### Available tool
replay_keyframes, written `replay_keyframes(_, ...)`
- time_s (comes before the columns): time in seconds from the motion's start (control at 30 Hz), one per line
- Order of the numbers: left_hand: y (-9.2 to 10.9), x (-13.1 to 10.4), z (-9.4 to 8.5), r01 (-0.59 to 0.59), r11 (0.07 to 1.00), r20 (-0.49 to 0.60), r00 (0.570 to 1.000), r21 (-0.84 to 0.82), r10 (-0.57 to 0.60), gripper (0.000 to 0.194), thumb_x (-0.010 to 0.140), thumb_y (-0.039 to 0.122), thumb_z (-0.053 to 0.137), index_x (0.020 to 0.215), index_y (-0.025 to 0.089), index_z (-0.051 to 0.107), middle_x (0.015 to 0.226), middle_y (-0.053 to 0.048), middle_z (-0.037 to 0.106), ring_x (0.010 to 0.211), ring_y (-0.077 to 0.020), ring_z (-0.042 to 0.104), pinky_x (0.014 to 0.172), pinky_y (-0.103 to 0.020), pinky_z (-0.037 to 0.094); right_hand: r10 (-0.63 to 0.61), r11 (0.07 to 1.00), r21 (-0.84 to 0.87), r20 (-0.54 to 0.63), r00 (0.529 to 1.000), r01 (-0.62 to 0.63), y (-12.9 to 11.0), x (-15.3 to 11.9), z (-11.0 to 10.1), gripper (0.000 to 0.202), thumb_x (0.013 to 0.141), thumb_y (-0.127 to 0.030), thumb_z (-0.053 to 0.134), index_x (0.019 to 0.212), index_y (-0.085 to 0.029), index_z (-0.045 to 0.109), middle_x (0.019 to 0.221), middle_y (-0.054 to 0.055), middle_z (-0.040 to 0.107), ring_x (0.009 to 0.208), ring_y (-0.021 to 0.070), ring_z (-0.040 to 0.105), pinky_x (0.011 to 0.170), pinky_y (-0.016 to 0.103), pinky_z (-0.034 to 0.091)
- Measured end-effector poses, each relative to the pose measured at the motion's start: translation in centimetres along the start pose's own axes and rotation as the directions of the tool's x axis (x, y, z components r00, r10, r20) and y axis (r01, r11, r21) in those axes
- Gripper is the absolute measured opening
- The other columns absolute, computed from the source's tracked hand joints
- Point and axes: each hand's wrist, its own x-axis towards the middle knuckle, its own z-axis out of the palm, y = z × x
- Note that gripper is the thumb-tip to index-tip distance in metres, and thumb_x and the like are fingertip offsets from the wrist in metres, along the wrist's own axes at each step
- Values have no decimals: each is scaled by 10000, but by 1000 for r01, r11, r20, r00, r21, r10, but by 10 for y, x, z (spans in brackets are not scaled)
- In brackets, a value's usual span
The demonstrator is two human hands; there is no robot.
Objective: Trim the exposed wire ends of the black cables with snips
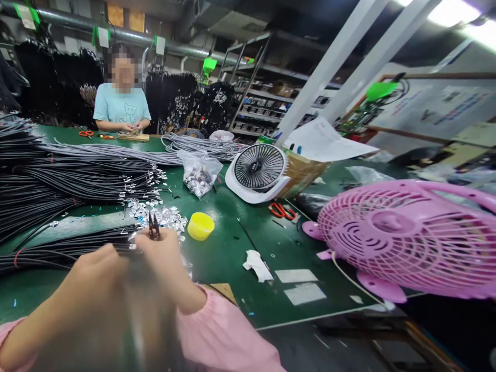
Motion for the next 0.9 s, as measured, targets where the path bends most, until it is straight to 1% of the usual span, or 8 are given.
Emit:
replay_keyframes(0.07, -3, 2, -4, 82, 993, -74, 993, -83, -88, 222, 918, 178, 503, 738, 232, 622, 633, 40, 605, 509, -100, 579, 479, -173, 473, -29, 999, 28, -65, 997, 31, -1, 1, 1, 289, 636, -409, 626, 461, -199, 529, 421, -60, 393, 431, 77, 305, 433, 230, 245)
replay_keyframes(0.17, -8, 5, -9, 192, 962, -149, 963, -196, -223, 156, 932, 272, 561, 816, 225, 654, 659, 32, 671, 508, -120, 643, 445, -178, 501, -245, 969, -47, -29, 969, 243, -1, -4, 2, 314, 742, -392, 671, 514, -182, 621, 479, -29, 504, 483, 106, 430, 472, 234, 359)
replay_keyframes(0.3, -12, 5, -8, 284, 914, -143, 932, -291, -335, 203, 884, 409, 638, 825, 225, 701, 726, 0, 762, 572, -156, 729, 532, -194, 589, -547, 805, -203, 115, 830, 558, 5, -8, 3, 91, 815, -242, 727, 760, -189, 777, 685, 17, 694, 589, 135, 582, 562, 248, 492)
replay_keyframes(0.37, -13, 3, -7, 341, 888, -118, 912, -307, -392, 218, 830, 443, 677, 794, 233, 723, 751, -7, 785, 602, -165, 746, 575, -196, 607, -615, 723, -277, 159, 772, 633, 10, -7, 3, 61, 840, -200, 733, 817, -189, 789, 722, 29, 721, 609, 141, 617, 580, 251, 518)
replay_keyframes(0.47, -13, 2, -8, 394, 871, -102, 893, -294, -438, 200, 760, 450, 713, 732, 256, 749, 697, 14, 781, 566, -157, 734, 573, -188, 601, -662, 654, -340, 173, 729, 675, 15, -5, 2, 72, 855, -154, 717, 847, -181, 783, 739, 37, 734, 623, 148, 644, 592, 257, 536)
replay_keyframes(0.67, -11, 4, -12, 277, 943, -153, 940, -186, -306, 165, 800, 378, 682, 670, 290, 734, 582, 64, 717, 470, -114, 666, 489, -171, 521, -661, 622, -387, 206, 722, 680, 17, -5, 2, 76, 810, -143, 721, 853, -185, 767, 752, 34, 731, 646, 160, 662, 595, 262, 543)
replay_keyframes(0.77, -9, 2, -11, 221, 962, -175, 953, -161, -248, 133, 804, 290, 672, 680, 295, 721, 579, 86, 697, 477, -87, 648, 487, -146, 490, -622, 696, -333, 165, 766, 637, 14, -6, 2, 84, 766, -132, 699, 801, -181, 758, 724, 15, 719, 616, 149, 642, 553, 247, 520)
replay_keyframes(0.9, -6, 0, -9, 256, 943, -200, 933, -212, -299, 119, 801, 287, 686, 686, 283, 718, 565, 84, 687, 461, -84, 634, 478, -141, 490, -581, 746, -285, 162, 798, 601, 12, -8, 3, 110, 773, -125, 656, 725, -177, 739, 640, -15, 663, 548, 125, 587, 489, 225, 467)
